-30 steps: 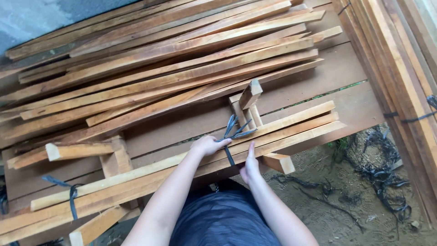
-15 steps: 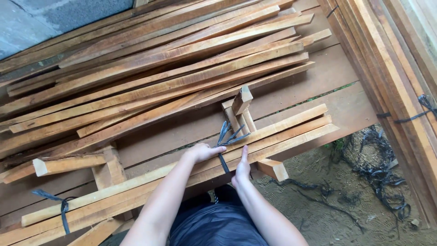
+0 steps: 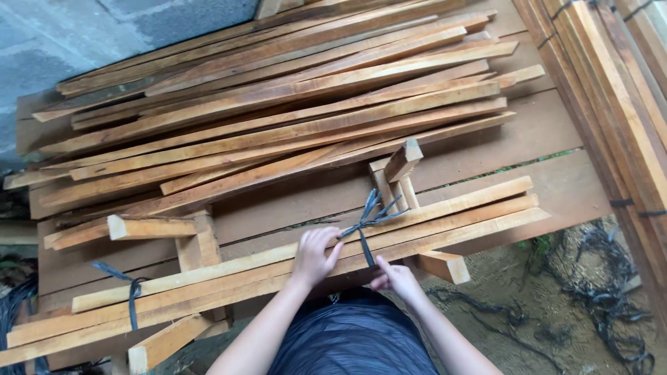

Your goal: Organizing thin wood strips and bundling them together using plastic ties on a wooden stand.

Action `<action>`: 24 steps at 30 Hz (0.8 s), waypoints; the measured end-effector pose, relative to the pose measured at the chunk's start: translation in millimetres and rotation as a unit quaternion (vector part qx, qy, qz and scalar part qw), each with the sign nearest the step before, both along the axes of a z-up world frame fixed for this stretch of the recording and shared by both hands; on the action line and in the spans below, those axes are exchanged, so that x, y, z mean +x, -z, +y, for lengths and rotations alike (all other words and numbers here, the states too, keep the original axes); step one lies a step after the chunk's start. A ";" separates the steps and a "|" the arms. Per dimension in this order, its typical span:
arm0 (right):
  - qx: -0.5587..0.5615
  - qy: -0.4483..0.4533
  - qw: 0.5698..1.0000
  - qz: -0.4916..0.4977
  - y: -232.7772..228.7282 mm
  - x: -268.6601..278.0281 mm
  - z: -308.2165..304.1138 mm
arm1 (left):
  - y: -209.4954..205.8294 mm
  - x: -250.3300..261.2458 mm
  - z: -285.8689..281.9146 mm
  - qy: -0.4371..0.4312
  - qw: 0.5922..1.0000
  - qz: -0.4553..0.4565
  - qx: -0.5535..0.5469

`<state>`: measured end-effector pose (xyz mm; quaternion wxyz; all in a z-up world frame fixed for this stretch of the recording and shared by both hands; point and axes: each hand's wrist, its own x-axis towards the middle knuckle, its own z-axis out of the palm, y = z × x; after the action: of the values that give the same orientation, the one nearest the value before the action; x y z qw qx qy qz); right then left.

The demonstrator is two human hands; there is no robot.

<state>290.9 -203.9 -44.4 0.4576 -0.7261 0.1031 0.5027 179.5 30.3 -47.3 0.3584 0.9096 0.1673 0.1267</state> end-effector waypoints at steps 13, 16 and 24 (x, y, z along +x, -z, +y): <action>0.178 -0.403 0.794 -0.419 -67.4 -59.0 206.2 | 50.4 -263.2 -29.7 -0.499 0.825 0.004 -0.264; 0.155 -0.477 0.730 -0.464 -43.4 -87.1 251.6 | 134.2 -331.4 -35.4 -0.538 0.717 -0.011 -0.443; 0.299 -0.571 0.698 -0.311 -25.4 -199.0 382.5 | -21.2 -322.4 105.9 -0.651 0.442 -0.236 -0.570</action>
<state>91.9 178.6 -19.0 0.2819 -0.5853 -0.6354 0.4174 -142.9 136.2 -26.1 0.6338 0.0594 0.6539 0.4089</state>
